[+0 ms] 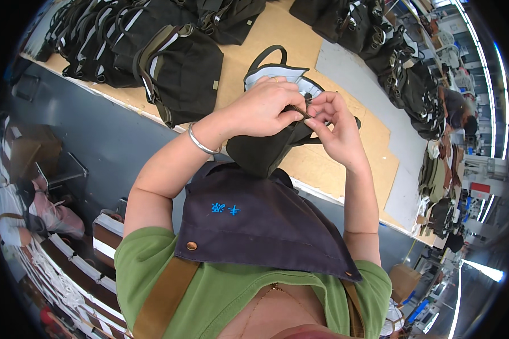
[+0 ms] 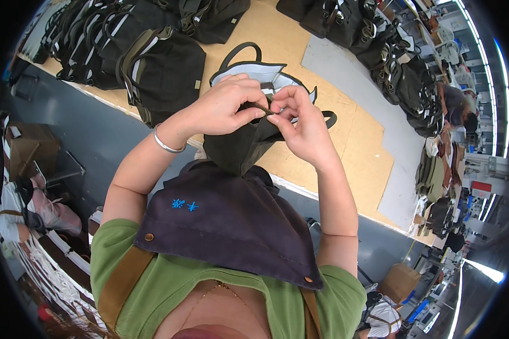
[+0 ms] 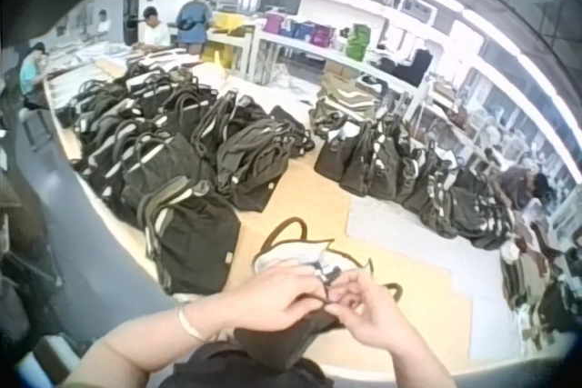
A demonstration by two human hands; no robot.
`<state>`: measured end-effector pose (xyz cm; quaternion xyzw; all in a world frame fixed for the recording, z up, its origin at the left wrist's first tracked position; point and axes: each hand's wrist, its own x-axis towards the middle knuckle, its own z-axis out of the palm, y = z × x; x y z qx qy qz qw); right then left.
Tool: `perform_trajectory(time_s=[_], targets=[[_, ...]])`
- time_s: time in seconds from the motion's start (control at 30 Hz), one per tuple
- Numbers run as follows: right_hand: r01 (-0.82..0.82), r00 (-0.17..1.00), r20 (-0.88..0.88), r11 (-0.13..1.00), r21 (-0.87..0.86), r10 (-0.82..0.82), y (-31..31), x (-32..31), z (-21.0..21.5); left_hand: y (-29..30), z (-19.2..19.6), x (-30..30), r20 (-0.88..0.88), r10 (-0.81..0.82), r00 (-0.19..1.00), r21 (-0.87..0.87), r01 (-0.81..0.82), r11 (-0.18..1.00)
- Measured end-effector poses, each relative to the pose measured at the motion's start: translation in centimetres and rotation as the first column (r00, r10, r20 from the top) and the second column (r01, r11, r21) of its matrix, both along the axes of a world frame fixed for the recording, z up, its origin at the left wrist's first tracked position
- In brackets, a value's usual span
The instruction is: The person assembles a dark green canvas bag by hand. They repeatedly open and close the zipper, adjust the fabric around the zipper track, and manipulate the bag's interior lining and straps. The person works on a single bag throughout the clip, ensuring the zipper functions correctly and the components are aligned.
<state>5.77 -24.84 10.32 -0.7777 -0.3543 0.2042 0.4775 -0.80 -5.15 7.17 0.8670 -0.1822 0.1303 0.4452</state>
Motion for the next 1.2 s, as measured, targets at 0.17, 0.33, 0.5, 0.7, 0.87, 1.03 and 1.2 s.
perform_trajectory(time_s=[0.17, 0.33, 0.5, 0.7, 0.87, 1.03, 1.2], targets=[[0.079, 0.997, -0.02, 0.994, 0.08, -0.077, -0.2, -0.5, -0.7, -1.4, -0.2, -1.9, 0.145, 0.331, 0.933, -0.192, -0.301, 0.934], [0.071, 0.997, -0.039, 0.992, 0.103, -0.067, -0.8, -0.4, -1.0, -2.7, -1.3, -3.1, -0.034, 0.277, 0.96, -0.122, -0.279, 0.952], [0.075, 0.995, -0.067, 0.992, 0.099, -0.069, -0.9, -0.3, -0.8, -3.4, -1.8, -3.2, -0.078, 0.278, 0.957, -0.131, -0.286, 0.949], [0.089, 0.991, -0.109, 0.99, 0.11, -0.077, -0.7, -0.6, -0.5, -3.5, -1.6, -3.6, -0.095, 0.269, 0.958, -0.135, -0.28, 0.95], [0.089, 0.987, -0.139, 0.992, 0.089, -0.076, -0.4, -0.4, -0.1, -3.6, -1.1, -3.6, -0.177, 0.298, 0.938, -0.205, -0.332, 0.921], [0.061, 0.988, -0.147, 0.991, 0.123, -0.042, -0.5, -0.3, -0.6, -4.3, -1.7, -3.6, -0.126, 0.357, 0.926, -0.249, -0.378, 0.892], [0.057, 0.984, -0.174, 0.992, 0.112, -0.037, -0.8, -0.2, -0.5, -3.9, -2.0, -3.6, -0.137, 0.3, 0.944, -0.257, -0.326, 0.909]])
